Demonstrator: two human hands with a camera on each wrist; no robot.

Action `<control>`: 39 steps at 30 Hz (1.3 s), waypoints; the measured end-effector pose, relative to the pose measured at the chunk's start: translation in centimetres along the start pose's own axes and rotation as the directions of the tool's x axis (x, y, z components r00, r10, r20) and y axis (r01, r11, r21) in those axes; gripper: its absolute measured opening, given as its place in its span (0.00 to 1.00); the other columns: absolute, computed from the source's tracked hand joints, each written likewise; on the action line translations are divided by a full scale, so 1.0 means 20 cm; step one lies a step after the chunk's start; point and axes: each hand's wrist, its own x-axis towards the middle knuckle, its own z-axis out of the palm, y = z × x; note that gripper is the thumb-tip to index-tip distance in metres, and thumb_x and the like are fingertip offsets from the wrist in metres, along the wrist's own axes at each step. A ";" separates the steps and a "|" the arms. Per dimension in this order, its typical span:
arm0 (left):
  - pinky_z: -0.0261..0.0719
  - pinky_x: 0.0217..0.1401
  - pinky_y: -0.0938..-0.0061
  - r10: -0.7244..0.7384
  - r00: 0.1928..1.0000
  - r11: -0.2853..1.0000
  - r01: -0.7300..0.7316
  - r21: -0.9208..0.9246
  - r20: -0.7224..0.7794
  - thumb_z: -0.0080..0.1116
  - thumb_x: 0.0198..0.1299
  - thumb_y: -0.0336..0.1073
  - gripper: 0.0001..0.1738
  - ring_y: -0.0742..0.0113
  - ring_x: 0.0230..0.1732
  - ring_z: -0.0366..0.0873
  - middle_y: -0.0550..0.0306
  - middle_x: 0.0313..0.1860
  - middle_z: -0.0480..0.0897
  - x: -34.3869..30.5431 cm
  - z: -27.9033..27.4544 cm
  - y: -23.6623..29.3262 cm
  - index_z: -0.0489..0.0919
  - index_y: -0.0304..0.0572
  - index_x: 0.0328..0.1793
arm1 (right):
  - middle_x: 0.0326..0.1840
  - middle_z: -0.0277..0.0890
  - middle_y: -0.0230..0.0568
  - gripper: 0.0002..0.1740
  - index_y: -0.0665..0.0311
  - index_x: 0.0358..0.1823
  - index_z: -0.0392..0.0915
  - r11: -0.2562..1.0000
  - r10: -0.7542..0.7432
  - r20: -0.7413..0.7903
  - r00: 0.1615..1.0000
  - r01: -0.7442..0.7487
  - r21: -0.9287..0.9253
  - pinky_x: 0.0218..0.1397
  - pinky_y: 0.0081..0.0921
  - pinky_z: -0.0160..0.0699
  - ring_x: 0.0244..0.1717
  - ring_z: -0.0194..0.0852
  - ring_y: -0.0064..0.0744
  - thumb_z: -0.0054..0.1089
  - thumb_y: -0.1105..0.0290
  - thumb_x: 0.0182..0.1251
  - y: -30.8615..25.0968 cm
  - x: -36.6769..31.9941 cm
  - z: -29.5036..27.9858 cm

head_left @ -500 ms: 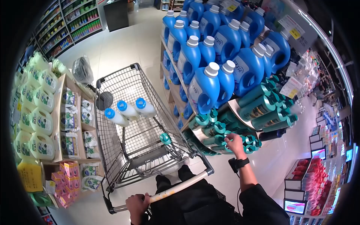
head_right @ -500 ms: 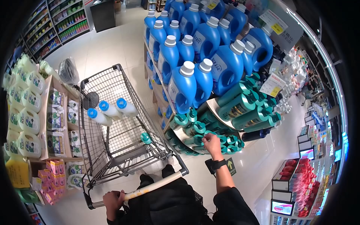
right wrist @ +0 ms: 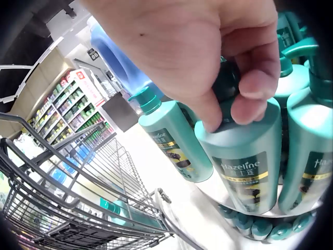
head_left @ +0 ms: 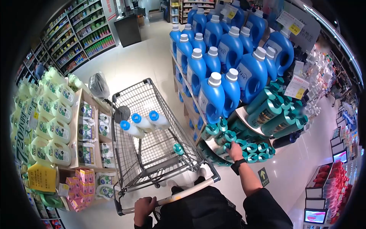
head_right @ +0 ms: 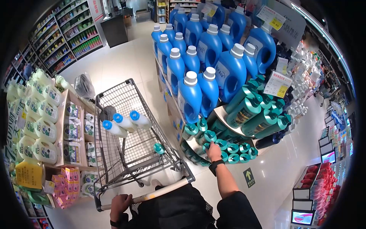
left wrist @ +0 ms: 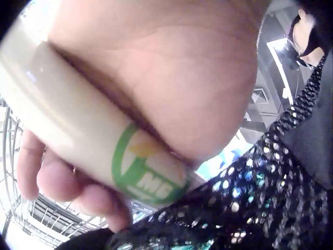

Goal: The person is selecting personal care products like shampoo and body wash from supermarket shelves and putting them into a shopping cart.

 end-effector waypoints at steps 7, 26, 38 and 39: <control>0.78 0.40 0.62 0.378 0.883 0.887 -0.431 -0.164 -0.279 0.67 0.54 0.36 0.09 0.50 0.36 0.79 0.53 0.31 0.81 0.10 -0.31 0.45 0.80 0.40 0.35 | 0.34 0.82 0.58 0.25 0.69 0.40 0.80 0.993 -0.024 -0.131 0.991 0.038 0.111 0.45 0.49 0.80 0.39 0.81 0.60 0.75 0.59 0.46 -0.10 -0.17 -0.17; 0.84 0.51 0.60 0.798 0.503 0.335 -0.827 -0.451 -0.331 0.85 0.35 0.47 0.54 0.46 0.48 0.87 0.44 0.49 0.85 0.34 -0.55 0.95 0.64 0.35 0.66 | 0.18 0.70 0.24 0.18 0.68 0.23 0.81 0.658 -0.253 -0.153 0.955 0.286 0.697 0.23 0.18 0.59 0.21 0.62 0.12 0.75 0.59 0.53 -1.26 -0.78 -1.63; 0.83 0.52 0.66 0.704 0.692 0.400 -0.570 -0.717 -0.157 0.84 0.39 0.44 0.43 0.59 0.47 0.86 0.48 0.46 0.85 0.03 -0.69 1.01 0.70 0.35 0.57 | 0.66 0.73 0.44 0.45 0.71 0.72 0.63 -0.268 -0.384 -0.150 0.911 0.046 0.962 0.65 0.29 0.70 0.64 0.73 0.29 0.61 0.43 0.65 -0.94 -0.83 -1.11; 0.82 0.52 0.66 0.696 0.701 0.392 -0.552 -0.736 -0.155 0.84 0.39 0.44 0.43 0.60 0.47 0.86 0.48 0.46 0.85 0.02 -0.68 1.03 0.70 0.34 0.57 | 0.70 0.69 0.47 0.48 0.71 0.74 0.60 -0.261 -0.458 -0.113 0.882 -0.012 0.965 0.70 0.34 0.66 0.69 0.68 0.36 0.63 0.43 0.63 -0.91 -0.85 -1.07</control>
